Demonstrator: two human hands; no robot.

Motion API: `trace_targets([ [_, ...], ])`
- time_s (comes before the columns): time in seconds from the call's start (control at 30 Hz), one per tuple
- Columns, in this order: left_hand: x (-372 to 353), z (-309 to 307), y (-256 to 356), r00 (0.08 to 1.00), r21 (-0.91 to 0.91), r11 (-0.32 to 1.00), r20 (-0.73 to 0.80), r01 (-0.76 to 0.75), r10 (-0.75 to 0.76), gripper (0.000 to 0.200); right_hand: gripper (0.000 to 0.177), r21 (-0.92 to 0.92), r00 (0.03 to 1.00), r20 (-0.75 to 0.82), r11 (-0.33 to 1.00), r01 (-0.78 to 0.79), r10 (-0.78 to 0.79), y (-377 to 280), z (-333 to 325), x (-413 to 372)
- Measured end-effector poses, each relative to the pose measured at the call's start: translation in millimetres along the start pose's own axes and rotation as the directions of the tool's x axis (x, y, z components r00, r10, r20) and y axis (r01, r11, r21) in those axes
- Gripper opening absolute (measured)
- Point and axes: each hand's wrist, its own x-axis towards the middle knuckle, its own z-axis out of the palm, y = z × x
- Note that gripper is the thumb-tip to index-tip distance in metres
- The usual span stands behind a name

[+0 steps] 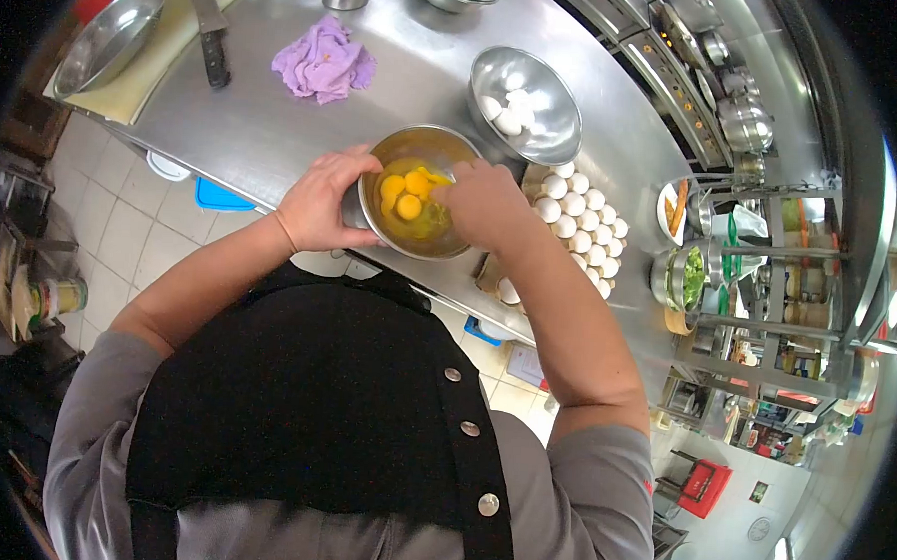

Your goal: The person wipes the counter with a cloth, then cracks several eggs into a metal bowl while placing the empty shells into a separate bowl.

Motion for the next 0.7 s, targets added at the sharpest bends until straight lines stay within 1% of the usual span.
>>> trace_targets([
  [0.1, -1, 1, 0, 1.0, -0.023, 1.0, 0.0, 0.011, -0.011, 0.084, 0.04, -0.023, 0.999, -0.041, 1.0, -0.014, 0.013, 1, 7, -2],
  [0.2, -1, 0, 0, 1.0, -0.026, 1.0, 0.008, 0.015, -0.015, 0.084, 0.027, 0.029, 0.998, -0.058, 0.999, 0.02, -0.018, 1, 8, -10],
  [0.5, 0, 1, -1, 1.0, -0.025, 1.0, 0.002, 0.01, -0.01, 0.082, 0.027, 0.003, 0.999, -0.015, 0.999, 0.041, -0.041, 1, 7, -12],
  [0.7, -1, 1, 0, 1.0, -0.025, 1.0, -0.005, 0.011, -0.011, 0.082, 0.032, 0.007, 0.999, -0.006, 0.999, 0.042, -0.042, 0, 5, -13],
])
